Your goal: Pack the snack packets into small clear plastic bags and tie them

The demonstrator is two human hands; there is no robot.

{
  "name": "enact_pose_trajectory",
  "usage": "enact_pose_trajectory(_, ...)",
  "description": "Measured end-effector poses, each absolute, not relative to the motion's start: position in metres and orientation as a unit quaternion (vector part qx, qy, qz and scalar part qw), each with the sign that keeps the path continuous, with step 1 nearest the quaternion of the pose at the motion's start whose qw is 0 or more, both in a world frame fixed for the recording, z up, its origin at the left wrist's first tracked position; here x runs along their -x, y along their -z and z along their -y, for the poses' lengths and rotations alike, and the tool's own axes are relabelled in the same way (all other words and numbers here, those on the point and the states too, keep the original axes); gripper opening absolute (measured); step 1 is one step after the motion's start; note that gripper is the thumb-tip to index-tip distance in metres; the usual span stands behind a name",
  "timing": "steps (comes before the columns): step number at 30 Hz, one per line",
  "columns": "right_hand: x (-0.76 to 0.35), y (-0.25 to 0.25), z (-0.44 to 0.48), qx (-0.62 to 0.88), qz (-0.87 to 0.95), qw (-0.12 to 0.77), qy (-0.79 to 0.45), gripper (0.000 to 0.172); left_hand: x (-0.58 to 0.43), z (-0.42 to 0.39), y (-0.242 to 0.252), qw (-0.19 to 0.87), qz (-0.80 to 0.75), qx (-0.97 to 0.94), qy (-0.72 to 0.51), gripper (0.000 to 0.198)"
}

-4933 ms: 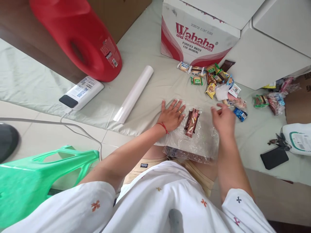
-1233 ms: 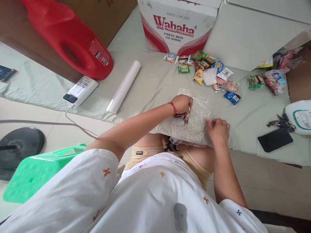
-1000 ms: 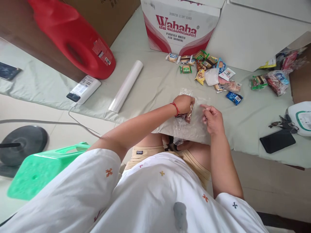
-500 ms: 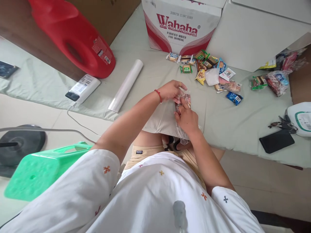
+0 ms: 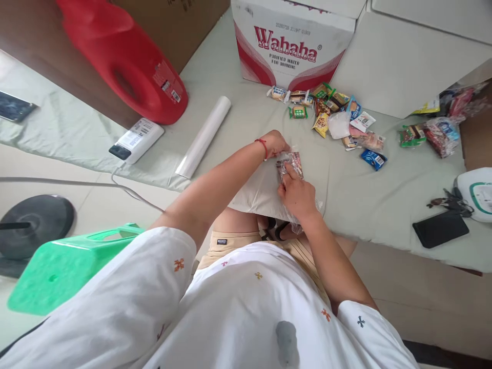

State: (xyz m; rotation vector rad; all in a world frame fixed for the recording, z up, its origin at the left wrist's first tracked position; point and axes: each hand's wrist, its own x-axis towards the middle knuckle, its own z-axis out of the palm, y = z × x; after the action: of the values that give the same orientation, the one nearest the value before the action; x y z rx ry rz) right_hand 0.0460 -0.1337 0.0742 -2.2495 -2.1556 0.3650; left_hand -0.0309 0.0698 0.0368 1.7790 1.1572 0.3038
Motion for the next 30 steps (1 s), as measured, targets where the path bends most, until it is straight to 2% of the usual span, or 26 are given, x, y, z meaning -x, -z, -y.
enact_pose_trajectory(3,-0.048,-0.068,0.143,0.704,0.702,0.013,-0.101,0.042,0.034,-0.072,-0.034,0.519,-0.495,-0.685,-0.129,0.038)
enact_pose_trajectory(6,-0.050,-0.058,0.157,0.688,0.720,0.026,-0.083,0.038,0.041,-0.068,-0.039,0.523,-0.488,-0.670,-0.199,0.020)
enact_pose_trajectory(10,-0.050,-0.043,0.174,0.671,0.738,0.037,-0.058,0.031,0.049,-0.045,-0.056,0.417,-0.443,-0.752,-0.255,0.006)
enact_pose_trajectory(14,-0.051,-0.030,0.180,0.662,0.746,0.064,-0.037,0.026,0.055,-0.003,-0.068,0.266,-0.317,-0.882,-0.227,0.017)
enact_pose_trajectory(17,-0.051,-0.026,0.179,0.662,0.744,0.079,-0.033,0.025,0.058,0.021,-0.061,0.243,-0.277,-0.907,-0.206,0.021)
enact_pose_trajectory(19,-0.051,-0.025,0.179,0.663,0.743,0.082,-0.038,0.025,0.062,0.023,-0.050,0.259,-0.310,-0.882,-0.240,0.019)
enact_pose_trajectory(24,-0.051,-0.027,0.180,0.658,0.746,0.085,-0.049,0.026,0.070,-0.009,-0.033,0.280,-0.514,-0.749,-0.312,0.013)
enact_pose_trajectory(29,-0.051,-0.026,0.179,0.666,0.740,0.087,-0.036,0.024,0.067,-0.024,-0.041,0.336,-0.591,-0.704,-0.208,0.055)
enact_pose_trajectory(30,-0.051,-0.027,0.179,0.666,0.740,0.087,-0.037,0.024,0.065,-0.025,-0.043,0.349,-0.591,-0.703,-0.184,0.059)
